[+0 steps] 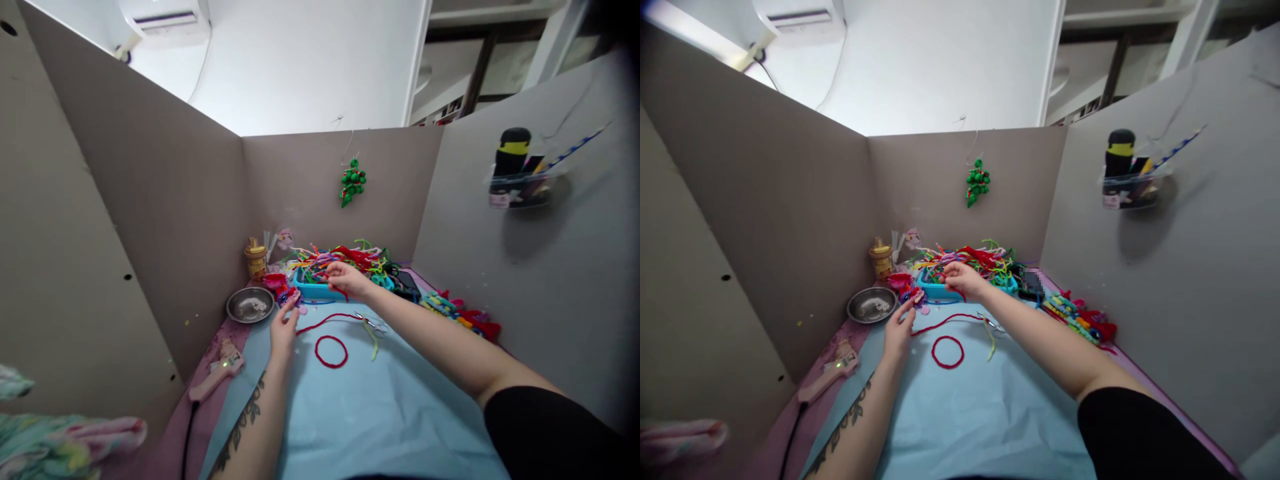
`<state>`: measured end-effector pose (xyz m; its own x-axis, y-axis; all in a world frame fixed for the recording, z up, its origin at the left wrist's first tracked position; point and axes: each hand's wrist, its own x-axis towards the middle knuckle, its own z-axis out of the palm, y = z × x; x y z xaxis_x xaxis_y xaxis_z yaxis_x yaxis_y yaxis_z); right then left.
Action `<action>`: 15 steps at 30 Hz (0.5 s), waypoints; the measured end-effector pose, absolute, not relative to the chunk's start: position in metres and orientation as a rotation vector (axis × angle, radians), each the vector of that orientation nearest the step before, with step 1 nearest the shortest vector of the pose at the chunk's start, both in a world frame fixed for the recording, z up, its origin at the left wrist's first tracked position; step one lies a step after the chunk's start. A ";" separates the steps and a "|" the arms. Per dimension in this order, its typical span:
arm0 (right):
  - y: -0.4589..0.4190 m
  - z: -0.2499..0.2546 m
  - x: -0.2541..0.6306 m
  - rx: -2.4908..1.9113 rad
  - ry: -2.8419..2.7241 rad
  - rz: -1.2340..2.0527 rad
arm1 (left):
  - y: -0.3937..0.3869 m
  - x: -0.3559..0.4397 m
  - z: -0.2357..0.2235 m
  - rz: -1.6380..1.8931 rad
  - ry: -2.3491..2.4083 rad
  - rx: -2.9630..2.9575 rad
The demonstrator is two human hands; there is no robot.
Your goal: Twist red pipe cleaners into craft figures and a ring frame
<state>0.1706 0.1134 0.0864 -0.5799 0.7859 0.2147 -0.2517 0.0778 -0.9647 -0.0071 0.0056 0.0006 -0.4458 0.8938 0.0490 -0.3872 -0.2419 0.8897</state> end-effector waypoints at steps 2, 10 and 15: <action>0.090 0.075 0.156 -0.509 -1.608 1.714 | 0.003 -0.005 0.004 1.724 1.009 0.791; 0.063 0.035 0.134 -0.576 -1.731 1.698 | 0.004 -0.010 0.005 1.673 0.855 0.638; 0.067 0.027 0.146 -0.807 -1.807 1.506 | 0.009 -0.019 0.003 1.788 0.916 0.550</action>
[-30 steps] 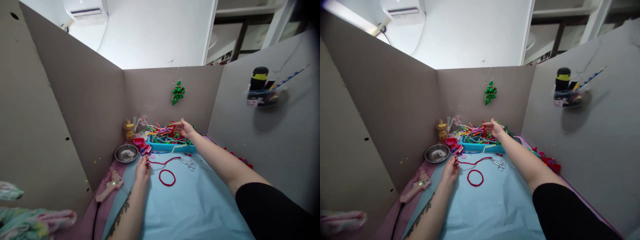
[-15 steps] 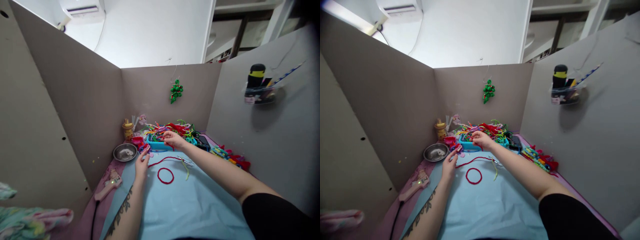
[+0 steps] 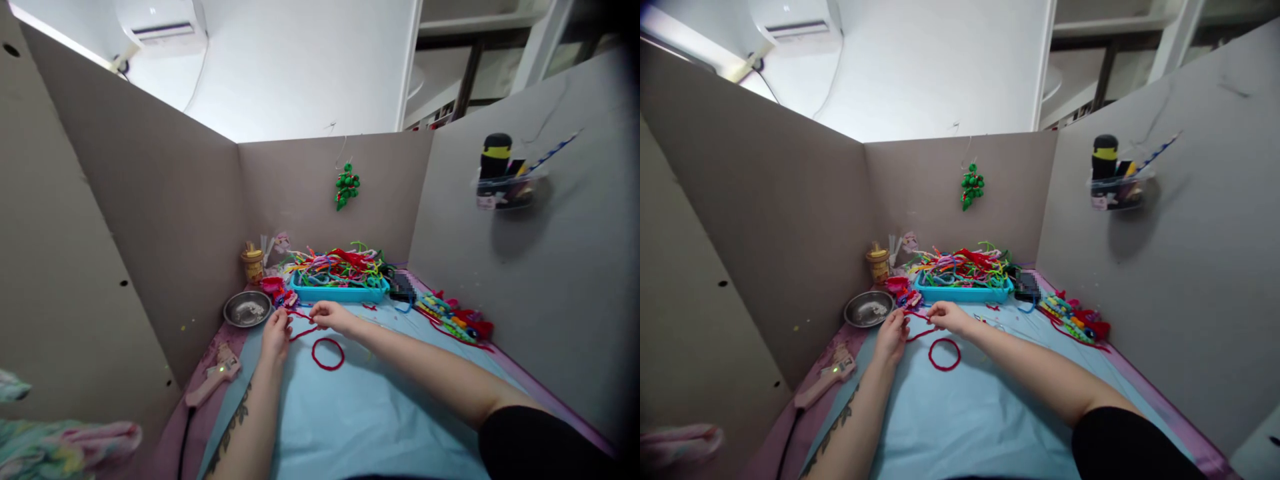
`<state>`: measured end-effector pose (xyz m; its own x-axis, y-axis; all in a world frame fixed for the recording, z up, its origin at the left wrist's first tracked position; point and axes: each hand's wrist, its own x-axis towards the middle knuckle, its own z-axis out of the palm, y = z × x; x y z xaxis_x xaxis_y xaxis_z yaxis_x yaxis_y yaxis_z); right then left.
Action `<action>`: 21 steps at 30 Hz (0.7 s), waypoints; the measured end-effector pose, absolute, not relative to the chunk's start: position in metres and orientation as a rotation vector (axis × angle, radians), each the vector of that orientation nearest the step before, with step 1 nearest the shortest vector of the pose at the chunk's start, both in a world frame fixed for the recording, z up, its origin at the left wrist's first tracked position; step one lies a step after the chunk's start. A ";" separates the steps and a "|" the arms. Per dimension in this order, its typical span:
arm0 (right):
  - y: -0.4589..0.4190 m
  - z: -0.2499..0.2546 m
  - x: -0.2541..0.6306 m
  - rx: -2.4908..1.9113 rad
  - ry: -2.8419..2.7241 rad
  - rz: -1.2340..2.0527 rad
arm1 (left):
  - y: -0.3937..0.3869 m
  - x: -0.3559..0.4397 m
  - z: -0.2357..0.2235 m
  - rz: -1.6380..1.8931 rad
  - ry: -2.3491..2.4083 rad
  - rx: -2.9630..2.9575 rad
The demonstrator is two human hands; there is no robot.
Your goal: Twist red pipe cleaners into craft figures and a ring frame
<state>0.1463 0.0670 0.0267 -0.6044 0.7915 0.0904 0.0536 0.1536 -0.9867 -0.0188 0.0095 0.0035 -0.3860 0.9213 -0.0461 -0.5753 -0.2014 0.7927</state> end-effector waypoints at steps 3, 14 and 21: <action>0.064 0.023 0.159 -0.853 -1.792 1.435 | 0.011 -0.021 0.002 1.803 0.919 0.553; 0.053 0.001 0.175 -0.858 -1.691 1.481 | 0.011 -0.017 0.000 1.749 0.918 0.559; 0.048 -0.001 0.182 -0.981 -1.796 1.312 | 0.011 -0.017 0.001 1.738 0.912 0.534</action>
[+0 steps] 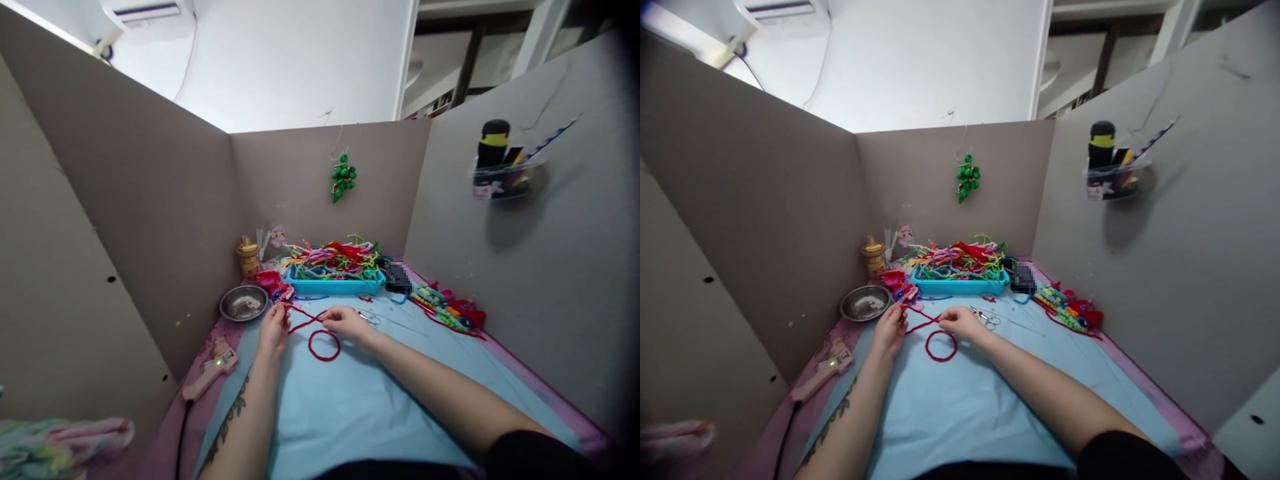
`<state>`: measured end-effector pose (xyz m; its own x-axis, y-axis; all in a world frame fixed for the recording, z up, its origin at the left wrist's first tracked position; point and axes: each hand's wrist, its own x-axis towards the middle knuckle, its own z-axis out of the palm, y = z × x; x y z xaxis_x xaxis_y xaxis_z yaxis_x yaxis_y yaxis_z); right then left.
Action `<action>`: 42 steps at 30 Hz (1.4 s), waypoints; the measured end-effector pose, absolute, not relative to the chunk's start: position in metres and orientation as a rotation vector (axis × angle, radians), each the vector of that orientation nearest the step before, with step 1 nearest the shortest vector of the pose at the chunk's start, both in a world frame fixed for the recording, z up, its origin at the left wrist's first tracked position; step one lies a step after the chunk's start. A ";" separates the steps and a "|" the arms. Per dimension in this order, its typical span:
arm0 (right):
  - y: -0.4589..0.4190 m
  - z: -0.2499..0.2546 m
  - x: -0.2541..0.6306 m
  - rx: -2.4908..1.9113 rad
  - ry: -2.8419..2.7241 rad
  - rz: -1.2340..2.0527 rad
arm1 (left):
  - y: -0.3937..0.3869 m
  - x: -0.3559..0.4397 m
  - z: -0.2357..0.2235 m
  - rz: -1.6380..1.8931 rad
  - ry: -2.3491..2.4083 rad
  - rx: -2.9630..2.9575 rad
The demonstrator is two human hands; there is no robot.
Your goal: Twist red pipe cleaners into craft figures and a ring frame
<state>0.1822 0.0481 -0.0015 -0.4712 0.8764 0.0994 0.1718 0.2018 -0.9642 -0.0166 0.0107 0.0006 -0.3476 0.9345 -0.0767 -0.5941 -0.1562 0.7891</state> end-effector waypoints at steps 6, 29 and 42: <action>0.045 0.001 0.189 -0.857 -1.691 1.386 | 0.010 -0.017 0.000 1.721 0.997 0.599; 0.023 0.019 0.186 -0.822 -1.963 0.697 | 0.000 0.000 0.017 1.696 0.646 0.495; 0.153 0.060 0.197 -1.439 -1.998 0.267 | 0.002 -0.003 0.015 1.762 0.615 0.228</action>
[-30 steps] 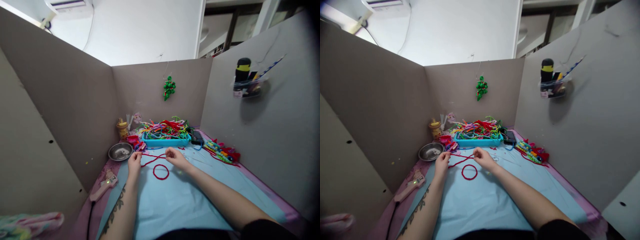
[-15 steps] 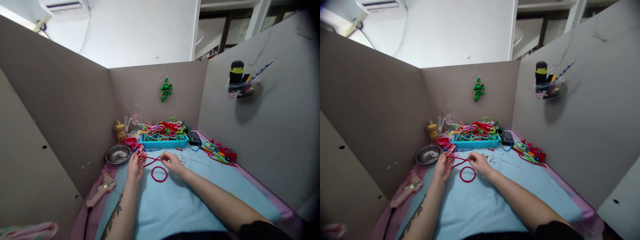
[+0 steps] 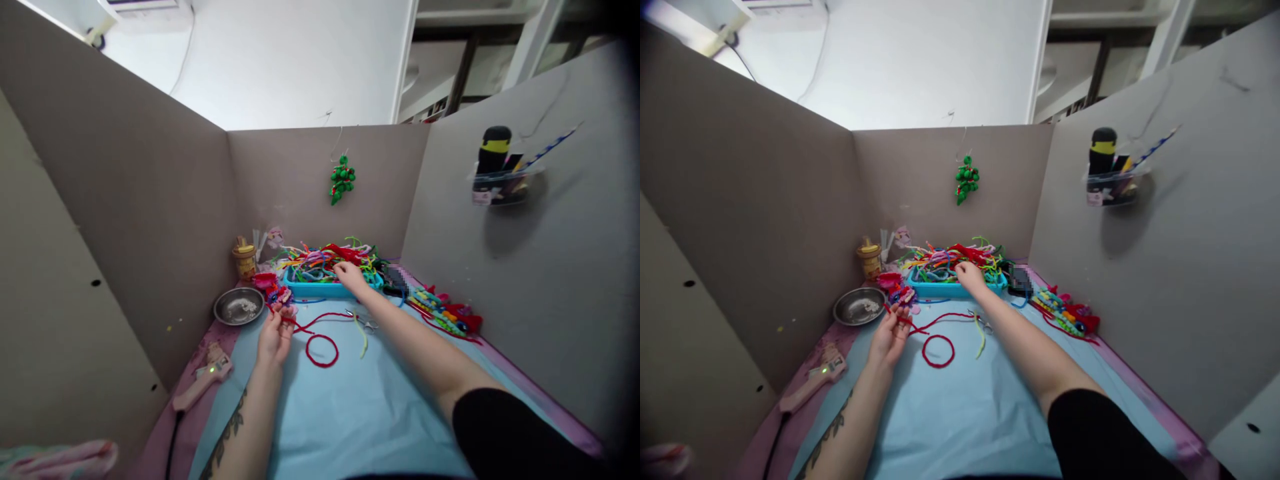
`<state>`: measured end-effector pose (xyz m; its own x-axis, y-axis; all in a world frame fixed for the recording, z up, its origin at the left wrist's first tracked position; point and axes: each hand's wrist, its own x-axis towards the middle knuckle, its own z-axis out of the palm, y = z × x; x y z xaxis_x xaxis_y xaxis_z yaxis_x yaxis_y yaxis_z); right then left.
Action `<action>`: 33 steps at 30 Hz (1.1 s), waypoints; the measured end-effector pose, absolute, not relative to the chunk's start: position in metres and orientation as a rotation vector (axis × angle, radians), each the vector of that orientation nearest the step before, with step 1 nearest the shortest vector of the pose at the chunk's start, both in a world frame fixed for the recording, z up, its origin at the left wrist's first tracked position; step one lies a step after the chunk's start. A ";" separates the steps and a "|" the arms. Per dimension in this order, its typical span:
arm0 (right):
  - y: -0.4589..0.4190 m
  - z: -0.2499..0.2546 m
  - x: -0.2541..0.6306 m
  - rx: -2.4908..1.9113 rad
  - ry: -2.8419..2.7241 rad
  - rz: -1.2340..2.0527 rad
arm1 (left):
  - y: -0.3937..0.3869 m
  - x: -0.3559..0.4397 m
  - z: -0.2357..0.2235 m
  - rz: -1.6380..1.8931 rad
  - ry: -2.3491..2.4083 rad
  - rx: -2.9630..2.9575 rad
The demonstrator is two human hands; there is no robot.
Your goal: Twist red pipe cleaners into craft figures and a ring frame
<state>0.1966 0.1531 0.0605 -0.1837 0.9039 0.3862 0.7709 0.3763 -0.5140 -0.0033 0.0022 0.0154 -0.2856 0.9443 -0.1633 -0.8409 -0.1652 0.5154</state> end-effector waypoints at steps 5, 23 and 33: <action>0.216 0.058 0.183 -1.624 -2.086 0.302 | 0.000 0.000 0.014 1.711 0.647 0.229; 0.236 0.059 0.182 -1.777 -2.170 0.264 | -0.002 0.001 0.011 1.645 0.640 0.206; 0.218 0.141 0.229 -1.447 -2.029 0.576 | -0.001 -0.003 0.010 1.656 0.645 0.182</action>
